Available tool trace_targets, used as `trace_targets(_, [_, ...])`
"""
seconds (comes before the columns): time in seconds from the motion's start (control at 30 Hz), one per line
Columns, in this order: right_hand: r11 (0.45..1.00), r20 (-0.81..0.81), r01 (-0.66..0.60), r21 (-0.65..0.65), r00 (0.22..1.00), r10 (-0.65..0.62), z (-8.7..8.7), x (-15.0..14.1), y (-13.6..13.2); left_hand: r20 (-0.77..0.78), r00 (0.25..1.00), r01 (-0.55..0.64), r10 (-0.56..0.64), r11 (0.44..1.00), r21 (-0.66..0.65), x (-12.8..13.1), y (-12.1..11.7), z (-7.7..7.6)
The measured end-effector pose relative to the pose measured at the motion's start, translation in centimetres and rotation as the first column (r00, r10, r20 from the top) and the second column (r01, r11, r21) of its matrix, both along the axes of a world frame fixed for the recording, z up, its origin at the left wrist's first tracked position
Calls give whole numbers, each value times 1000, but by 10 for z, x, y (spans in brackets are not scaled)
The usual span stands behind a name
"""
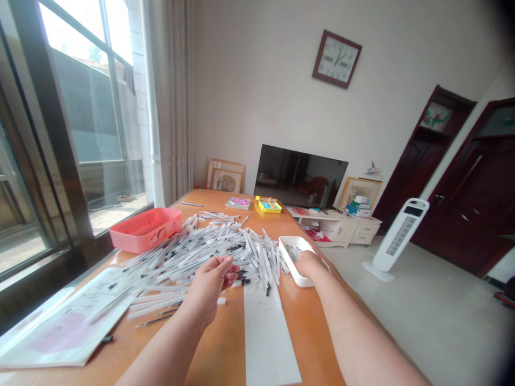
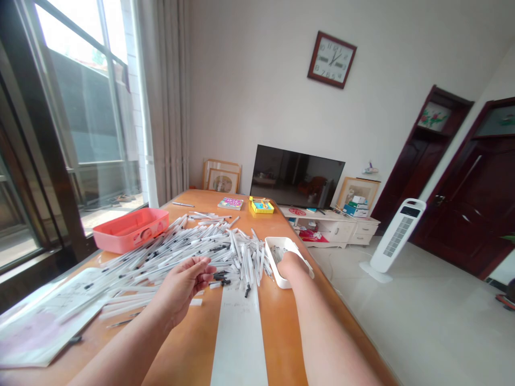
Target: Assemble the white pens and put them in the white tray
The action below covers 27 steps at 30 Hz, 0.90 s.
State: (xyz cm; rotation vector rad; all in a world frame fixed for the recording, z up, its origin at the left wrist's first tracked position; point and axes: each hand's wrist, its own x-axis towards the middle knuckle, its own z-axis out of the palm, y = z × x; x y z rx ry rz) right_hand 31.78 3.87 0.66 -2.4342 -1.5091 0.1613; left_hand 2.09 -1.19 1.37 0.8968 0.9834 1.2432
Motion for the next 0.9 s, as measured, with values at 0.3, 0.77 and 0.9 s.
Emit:
trace_targets(0.3, [997, -73, -10, 76, 997, 15, 19, -5, -8, 23, 999, -25, 25, 1000, 8, -2, 3, -2])
trace_targets(0.77, [886, -355, -247, 392, 848, 393, 2, -93, -58, 115, 985, -126, 125, 992, 3, -19, 10, 7])
trace_targets(0.9, [914, -309, -288, 285, 875, 372, -13, -104, -61, 142, 969, -206, 202, 979, 14, -31, 14, 12])
